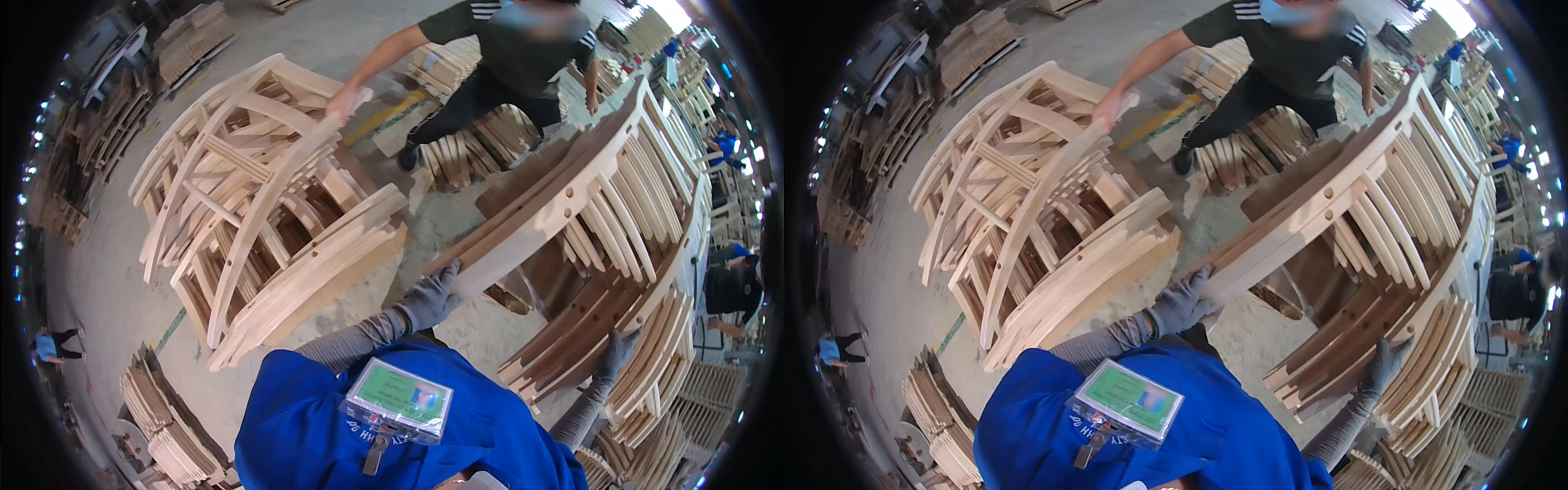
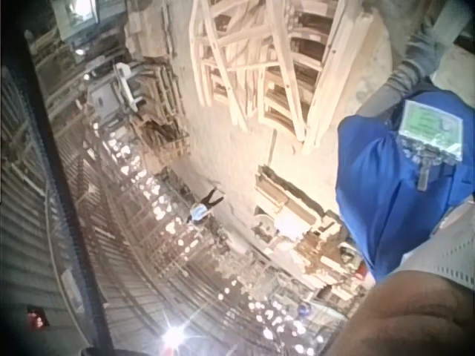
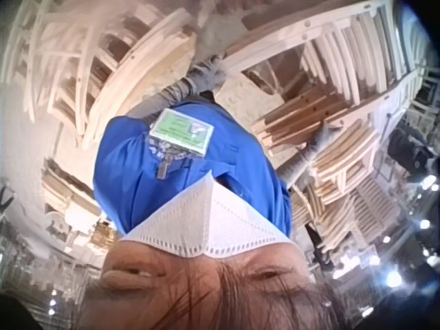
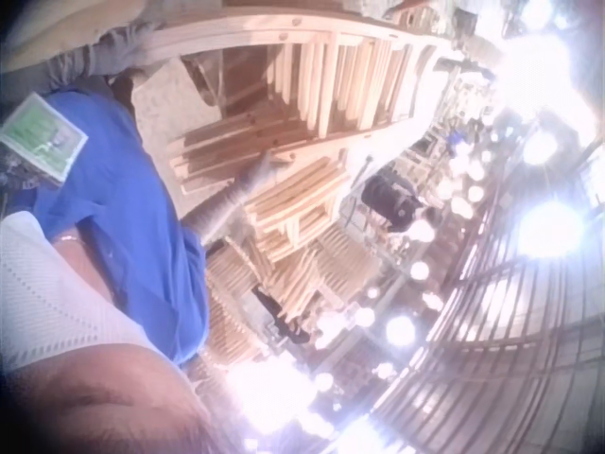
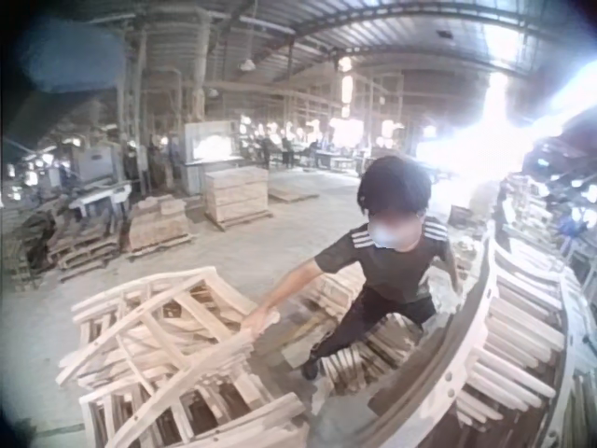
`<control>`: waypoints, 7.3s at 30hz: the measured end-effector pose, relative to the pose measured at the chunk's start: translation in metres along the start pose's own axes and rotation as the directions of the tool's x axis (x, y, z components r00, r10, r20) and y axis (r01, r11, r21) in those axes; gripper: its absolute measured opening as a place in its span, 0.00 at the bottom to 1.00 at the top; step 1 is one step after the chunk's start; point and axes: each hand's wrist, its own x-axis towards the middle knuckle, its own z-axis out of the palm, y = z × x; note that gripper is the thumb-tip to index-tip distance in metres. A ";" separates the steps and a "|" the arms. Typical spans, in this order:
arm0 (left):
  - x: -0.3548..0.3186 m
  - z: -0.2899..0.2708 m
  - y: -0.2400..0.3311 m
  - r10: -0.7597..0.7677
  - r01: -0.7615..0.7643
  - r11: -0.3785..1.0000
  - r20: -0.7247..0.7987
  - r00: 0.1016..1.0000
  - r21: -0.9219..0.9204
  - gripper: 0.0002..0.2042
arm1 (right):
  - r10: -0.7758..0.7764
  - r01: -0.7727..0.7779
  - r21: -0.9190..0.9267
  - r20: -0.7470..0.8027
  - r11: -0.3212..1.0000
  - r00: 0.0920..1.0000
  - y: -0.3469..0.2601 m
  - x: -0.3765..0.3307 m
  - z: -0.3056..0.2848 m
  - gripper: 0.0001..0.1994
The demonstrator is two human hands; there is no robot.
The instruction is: The person mixes a white substance in a can using a power drill, then walks to a workbench and applies the substance to wooden chair frames with a brush. The person handles multiple chair frames, applying the finish to various parts of the wood.
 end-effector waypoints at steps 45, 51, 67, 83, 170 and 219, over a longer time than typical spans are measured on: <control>0.003 -0.010 0.016 -0.080 0.055 0.972 0.103 0.991 0.227 0.37 | -0.051 0.052 0.105 -0.013 0.993 0.999 0.021 -0.001 -0.002 0.37; 0.002 -0.006 0.008 0.006 -0.014 0.981 0.041 0.999 0.195 0.37 | -0.046 0.048 0.064 -0.032 0.997 0.998 0.021 -0.002 -0.002 0.37; 0.012 -0.015 0.019 -0.088 0.054 0.975 0.154 0.984 0.216 0.40 | -0.104 0.103 -0.012 -0.081 0.995 0.991 0.036 -0.012 0.002 0.39; -0.006 0.001 0.046 0.469 -0.389 0.775 -0.042 0.882 0.498 0.39 | 0.097 -0.087 0.115 -0.084 0.990 0.992 0.006 -0.155 -0.001 0.43; 0.028 0.520 0.396 -0.168 0.194 0.968 -0.165 0.972 0.160 0.32 | -0.527 0.633 0.122 0.683 0.764 0.505 0.381 0.303 -0.112 0.07; 0.004 0.295 0.407 0.398 0.126 -0.198 0.038 0.916 -0.972 0.29 | -0.495 0.188 0.923 0.003 0.336 0.869 0.117 0.152 -0.249 0.20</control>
